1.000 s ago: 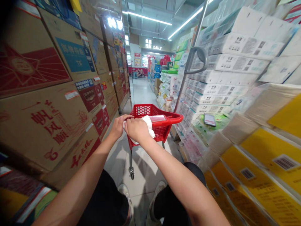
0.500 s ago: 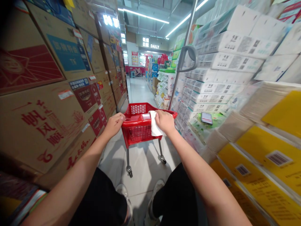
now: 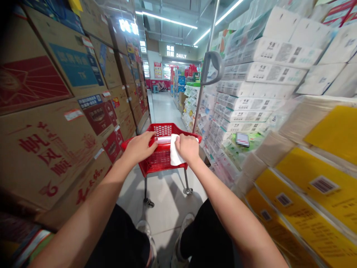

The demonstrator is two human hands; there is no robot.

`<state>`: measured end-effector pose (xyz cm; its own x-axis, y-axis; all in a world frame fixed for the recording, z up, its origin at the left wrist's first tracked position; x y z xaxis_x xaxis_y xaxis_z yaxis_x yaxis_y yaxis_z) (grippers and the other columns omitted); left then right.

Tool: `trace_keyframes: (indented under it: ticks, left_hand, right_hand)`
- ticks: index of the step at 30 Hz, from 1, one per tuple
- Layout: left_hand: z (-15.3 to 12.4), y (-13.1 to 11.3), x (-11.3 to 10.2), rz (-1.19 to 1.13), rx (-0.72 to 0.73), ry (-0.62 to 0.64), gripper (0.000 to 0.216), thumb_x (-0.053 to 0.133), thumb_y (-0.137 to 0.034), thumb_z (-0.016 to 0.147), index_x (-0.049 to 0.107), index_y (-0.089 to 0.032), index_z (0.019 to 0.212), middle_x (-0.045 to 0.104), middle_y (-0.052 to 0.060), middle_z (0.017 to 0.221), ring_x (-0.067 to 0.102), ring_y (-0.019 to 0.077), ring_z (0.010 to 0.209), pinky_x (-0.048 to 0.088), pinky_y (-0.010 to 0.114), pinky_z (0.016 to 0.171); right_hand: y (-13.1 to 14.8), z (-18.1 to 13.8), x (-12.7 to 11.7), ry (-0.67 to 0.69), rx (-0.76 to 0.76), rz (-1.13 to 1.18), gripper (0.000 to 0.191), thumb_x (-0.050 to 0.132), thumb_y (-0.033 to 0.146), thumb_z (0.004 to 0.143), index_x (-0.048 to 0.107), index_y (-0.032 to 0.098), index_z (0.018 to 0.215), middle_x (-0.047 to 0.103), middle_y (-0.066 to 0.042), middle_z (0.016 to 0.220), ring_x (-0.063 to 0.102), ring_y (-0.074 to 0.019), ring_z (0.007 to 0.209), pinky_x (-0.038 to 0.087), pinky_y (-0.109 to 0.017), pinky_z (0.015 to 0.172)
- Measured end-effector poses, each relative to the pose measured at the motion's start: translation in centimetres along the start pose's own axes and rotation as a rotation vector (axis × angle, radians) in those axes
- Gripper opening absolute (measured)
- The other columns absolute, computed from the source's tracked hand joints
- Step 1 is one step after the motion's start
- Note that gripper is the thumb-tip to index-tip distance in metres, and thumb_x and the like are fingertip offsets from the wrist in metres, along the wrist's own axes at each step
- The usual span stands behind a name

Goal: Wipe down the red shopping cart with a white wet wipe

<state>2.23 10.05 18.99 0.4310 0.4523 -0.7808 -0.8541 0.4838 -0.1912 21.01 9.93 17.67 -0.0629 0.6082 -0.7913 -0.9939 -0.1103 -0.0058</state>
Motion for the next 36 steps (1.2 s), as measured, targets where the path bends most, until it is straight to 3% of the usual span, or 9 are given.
trace_keyframes:
  ticks: [5, 14, 20, 22, 25, 28, 31, 34, 36]
  left_hand:
    - [0.1, -2.7, 0.8, 0.073, 0.006, -0.070, 0.044, 0.044, -0.053, 0.094, 0.068, -0.022, 0.113, 0.071, 0.013, 0.107, 0.062, 0.0322, 0.102, 0.044, 0.045, 0.089]
    - [-1.1, 2.0, -1.1, 0.036, 0.016, -0.056, 0.039, 0.049, -0.053, 0.092, 0.071, -0.026, 0.109, 0.074, 0.007, 0.109, 0.064, 0.0307, 0.102, 0.044, 0.042, 0.084]
    - [-1.6, 5.2, -2.4, 0.007, -0.013, 0.012, 0.034, 0.052, -0.050, 0.089, 0.072, -0.029, 0.106, 0.075, 0.005, 0.107, 0.066, 0.0298, 0.101, 0.046, 0.043, 0.090]
    - [-1.7, 4.7, -3.2, 0.055, -0.018, 0.002, 0.031, 0.050, -0.043, 0.090, 0.073, -0.026, 0.100, 0.076, 0.006, 0.101, 0.066, 0.0301, 0.098, 0.043, 0.048, 0.099]
    - [-2.2, 1.1, -4.3, 0.146, 0.029, -0.086, 0.030, 0.050, -0.038, 0.089, 0.074, -0.020, 0.091, 0.074, 0.013, 0.101, 0.064, 0.0344, 0.104, 0.035, 0.056, 0.108]
    - [-2.8, -2.8, -3.2, 0.056, 0.029, -0.034, 0.037, 0.049, -0.043, 0.091, 0.074, -0.016, 0.095, 0.072, 0.018, 0.103, 0.064, 0.0366, 0.101, 0.044, 0.053, 0.093]
    - [-3.4, -5.0, -1.5, 0.017, 0.012, 0.028, 0.040, 0.048, -0.046, 0.091, 0.075, -0.018, 0.082, 0.071, 0.015, 0.081, 0.066, 0.0328, 0.084, 0.045, 0.049, 0.083]
    - [-4.0, -5.1, -0.5, 0.092, 0.036, 0.040, 0.048, 0.043, -0.048, 0.094, 0.074, -0.021, 0.068, 0.066, 0.010, 0.062, 0.064, 0.0262, 0.068, 0.043, 0.043, 0.074]
    - [-4.3, -4.5, -0.4, 0.116, 0.080, 0.031, 0.049, 0.041, -0.049, 0.094, 0.075, -0.023, 0.070, 0.067, 0.009, 0.063, 0.063, 0.0246, 0.066, 0.041, 0.041, 0.069]
  right_hand:
    - [2.8, -1.2, -0.7, 0.036, -0.210, 0.076, 0.045, 0.031, 0.048, 0.104, 0.063, 0.016, 0.102, 0.072, -0.011, 0.093, 0.064, -0.0237, 0.087, 0.036, -0.033, 0.083]
    - [0.1, -3.1, 0.2, -0.044, -0.410, 0.406, 0.047, 0.030, 0.043, 0.105, 0.065, 0.017, 0.121, 0.070, -0.012, 0.113, 0.060, -0.0239, 0.111, 0.041, -0.040, 0.103]
    - [0.5, -4.2, -0.1, -0.086, -0.393, 0.734, 0.044, 0.031, 0.044, 0.104, 0.066, 0.020, 0.117, 0.069, -0.010, 0.120, 0.061, -0.0224, 0.117, 0.045, -0.042, 0.105]
    - [0.6, -4.5, 0.2, -0.084, -0.285, 0.820, 0.043, 0.034, 0.047, 0.103, 0.067, 0.020, 0.107, 0.071, -0.010, 0.109, 0.064, -0.0225, 0.106, 0.049, -0.040, 0.097]
    - [-1.1, -4.6, 1.3, -0.156, 0.052, 1.047, 0.046, 0.039, 0.054, 0.101, 0.065, 0.019, 0.088, 0.068, -0.004, 0.083, 0.064, -0.0187, 0.080, 0.053, -0.033, 0.078]
    - [-4.3, -5.1, 3.4, -0.318, 0.484, 1.383, 0.044, 0.044, 0.058, 0.096, 0.063, 0.019, 0.093, 0.069, -0.001, 0.084, 0.064, -0.0163, 0.075, 0.054, -0.029, 0.072]
    - [-7.2, -5.2, 5.2, -0.421, 0.836, 1.604, 0.038, 0.049, 0.055, 0.092, 0.062, 0.020, 0.102, 0.072, -0.002, 0.096, 0.068, -0.0165, 0.083, 0.057, -0.029, 0.074]
    - [-9.1, -4.1, 5.8, -0.397, 0.980, 1.689, 0.034, 0.046, 0.049, 0.092, 0.060, 0.021, 0.105, 0.073, -0.002, 0.100, 0.071, -0.0174, 0.087, 0.060, -0.031, 0.073]
    - [-9.2, -2.6, 5.1, -0.351, 0.907, 1.688, 0.036, 0.043, 0.050, 0.092, 0.060, 0.020, 0.105, 0.073, -0.003, 0.099, 0.071, -0.0183, 0.085, 0.060, -0.032, 0.072]
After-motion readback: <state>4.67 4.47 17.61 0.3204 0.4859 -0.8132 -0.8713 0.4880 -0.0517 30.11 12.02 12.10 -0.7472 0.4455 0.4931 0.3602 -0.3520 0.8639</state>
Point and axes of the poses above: each hand's wrist, its own z-axis towards the middle knuckle, its own x-axis out of the palm, y = z × x, the point moved 8 cm from there along z, towards the middle knuckle
